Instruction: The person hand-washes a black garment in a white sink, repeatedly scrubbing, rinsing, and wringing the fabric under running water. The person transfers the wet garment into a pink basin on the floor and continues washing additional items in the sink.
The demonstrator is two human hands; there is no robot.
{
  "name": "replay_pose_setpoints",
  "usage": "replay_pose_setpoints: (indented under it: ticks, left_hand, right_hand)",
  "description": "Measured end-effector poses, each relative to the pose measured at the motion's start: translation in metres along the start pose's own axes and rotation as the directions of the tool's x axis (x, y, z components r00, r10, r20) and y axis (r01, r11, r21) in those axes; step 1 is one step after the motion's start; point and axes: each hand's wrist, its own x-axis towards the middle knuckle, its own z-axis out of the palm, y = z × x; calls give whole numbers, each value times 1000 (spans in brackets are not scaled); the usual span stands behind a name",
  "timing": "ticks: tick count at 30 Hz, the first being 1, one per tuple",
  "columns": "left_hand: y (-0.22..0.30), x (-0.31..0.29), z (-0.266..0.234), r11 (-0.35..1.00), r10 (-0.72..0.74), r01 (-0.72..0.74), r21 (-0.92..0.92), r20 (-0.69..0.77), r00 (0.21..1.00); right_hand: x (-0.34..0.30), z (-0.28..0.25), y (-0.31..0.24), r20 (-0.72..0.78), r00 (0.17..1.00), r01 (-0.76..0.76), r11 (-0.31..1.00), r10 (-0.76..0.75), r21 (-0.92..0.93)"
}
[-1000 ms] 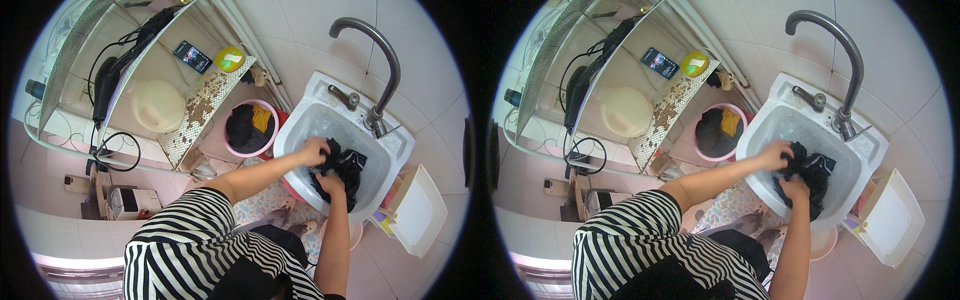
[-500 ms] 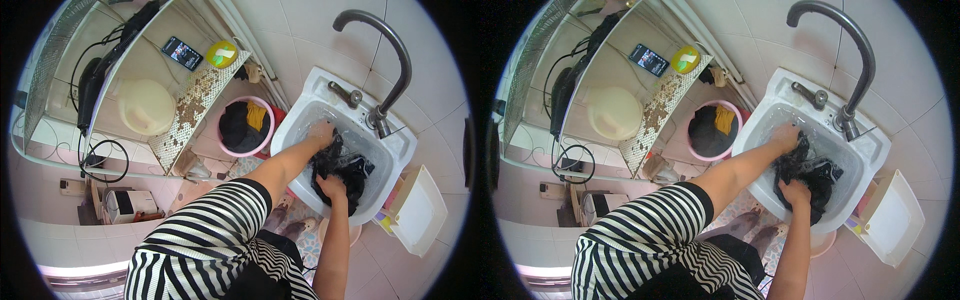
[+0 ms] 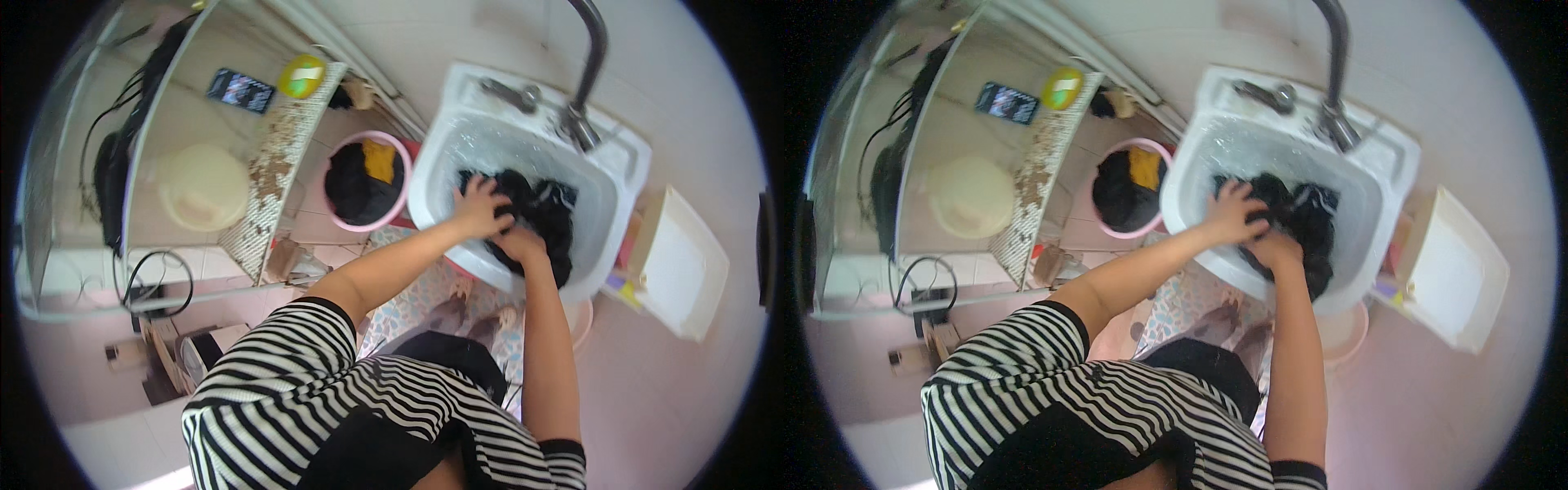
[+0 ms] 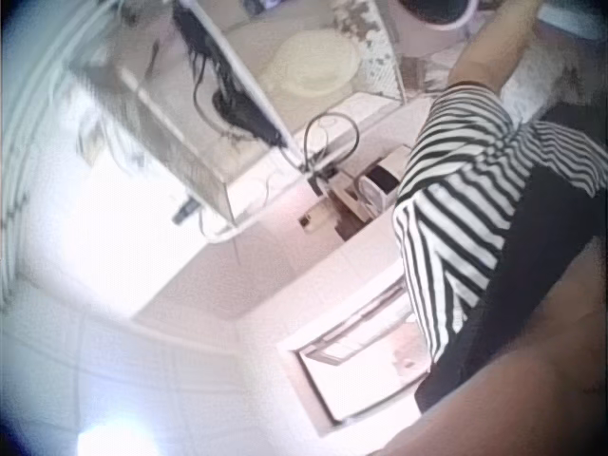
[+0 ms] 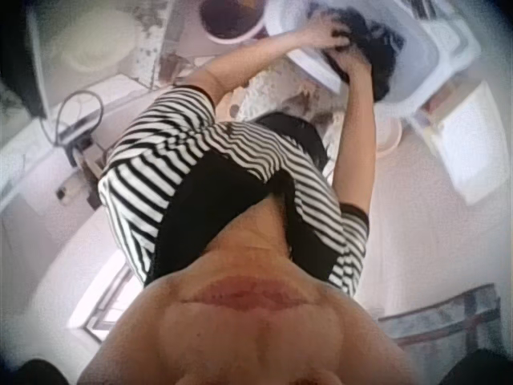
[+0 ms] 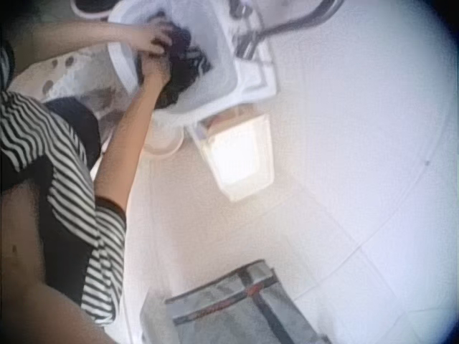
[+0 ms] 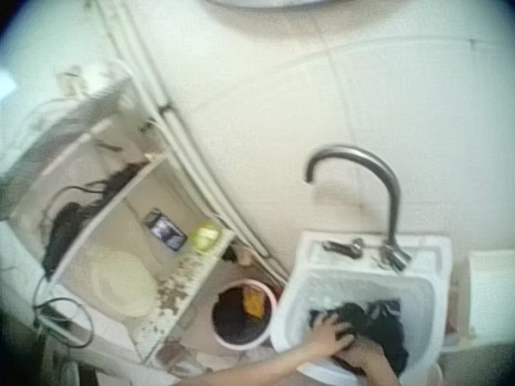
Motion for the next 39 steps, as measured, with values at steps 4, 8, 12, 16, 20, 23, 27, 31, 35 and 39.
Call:
replay_pose_setpoints:
  ticks: [4, 8, 12, 16, 20, 23, 27, 31, 35, 39]
  left_hand:
    - [-8, 37, 20, 977, -1, 23, 211, -105, 995]
    - [10, 64, -4, 954, 26, -28, 297, 11, 1000]
    - [-16, 105, -13, 945, 63, -82, 316, 69, 996]
    - [-49, 143, -10, 968, -115, 117, -220, 20, 993]
    - [-51, 103, -37, 500, -168, 268, -824, 211, 963]
    - [-23, 41, -31, 966, 23, 1, -257, 90, 996]
    - [-8, 12, 3, 944, 150, -142, 296, -3, 989]
    - [-8, 63, 24, 913, 72, -19, 407, -116, 991]
    - [-22, 110, 9, 915, 72, -25, 402, -102, 992]
    - [-77, 156, -3, 990, -85, 84, -112, -2, 996]
  right_hand:
    - [-9, -10, -11, 40, 995, -96, 995, 97, -10]
    - [-9, -13, -3, 67, 985, -158, 987, 160, -28]
    - [-13, -13, -5, 57, 993, -108, 994, 108, -1]
    - [-9, -10, -7, 61, 995, -82, 997, 83, -17]
    - [-3, -2, 0, 19, 999, -51, 999, 51, -6]
    - [-9, -9, -4, 53, 998, -35, 999, 36, -18]
    - [-18, -17, -8, 119, 993, -16, 997, 25, -72]
    - [-19, 4, 3, -87, 992, 86, 992, -94, -88]
    - [-23, -4, 2, -52, 991, 122, 992, -122, 9]
    - [-20, -9, 0, -2, 994, 114, 994, -114, 4]
